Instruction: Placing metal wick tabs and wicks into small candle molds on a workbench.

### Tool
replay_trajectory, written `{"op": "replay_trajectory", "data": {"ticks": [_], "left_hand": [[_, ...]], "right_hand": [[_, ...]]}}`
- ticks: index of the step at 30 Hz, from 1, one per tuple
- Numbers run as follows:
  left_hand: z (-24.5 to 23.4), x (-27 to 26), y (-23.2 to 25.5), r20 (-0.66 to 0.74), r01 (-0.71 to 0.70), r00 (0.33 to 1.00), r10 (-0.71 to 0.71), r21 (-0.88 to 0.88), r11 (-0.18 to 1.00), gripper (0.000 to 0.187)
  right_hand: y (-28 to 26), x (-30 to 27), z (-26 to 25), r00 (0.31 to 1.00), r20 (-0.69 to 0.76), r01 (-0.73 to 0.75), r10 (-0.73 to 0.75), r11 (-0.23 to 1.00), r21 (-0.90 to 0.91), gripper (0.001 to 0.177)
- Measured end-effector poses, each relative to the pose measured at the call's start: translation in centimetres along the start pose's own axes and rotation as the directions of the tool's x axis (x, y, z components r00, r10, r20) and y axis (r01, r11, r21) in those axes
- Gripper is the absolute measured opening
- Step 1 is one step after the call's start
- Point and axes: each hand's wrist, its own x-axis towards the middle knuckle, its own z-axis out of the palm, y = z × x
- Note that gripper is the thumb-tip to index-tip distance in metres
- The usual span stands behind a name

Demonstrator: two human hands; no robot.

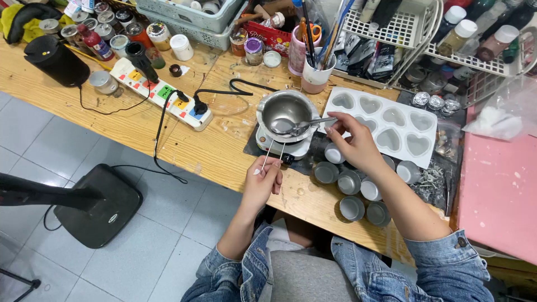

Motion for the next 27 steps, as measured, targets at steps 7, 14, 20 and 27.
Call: {"op": "replay_trajectory", "data": {"ticks": [7, 14, 20, 27], "left_hand": [[-0.9, -0.7, 2.0, 0.028, -0.027, 0.999, 0.022, 0.195, 0.98, 0.023], [-0.9, -1.8, 5.1, -0.043, -0.193, 0.974, 0.224, 0.369, 0.909, 0.041], [2.5, -3.4, 8.3, 0.113, -0.425, 0.834, 0.54, 0.757, 0.497, 0.055], [5.0, 1.7, 8.0, 0.256, -0.533, 0.833, 0.49, 0.608, 0.588, 0.057]], "right_hand": [[-1.9, -1.2, -0.1, 0.981, -0.178, 0.04, -0.073, 0.982, -0.184, 0.045], [-7.6, -4.3, 1.2, 0.889, -0.314, 0.15, -0.334, 0.86, -0.489, 0.033], [-12.4, -4.8, 6.6, 0.834, -0.063, 0.512, -0.548, 0.812, -0.279, 0.036], [-11.5, -3.4, 5.7, 0.9, -0.093, 0.417, -0.427, 0.902, -0.11, 0.029]]}}
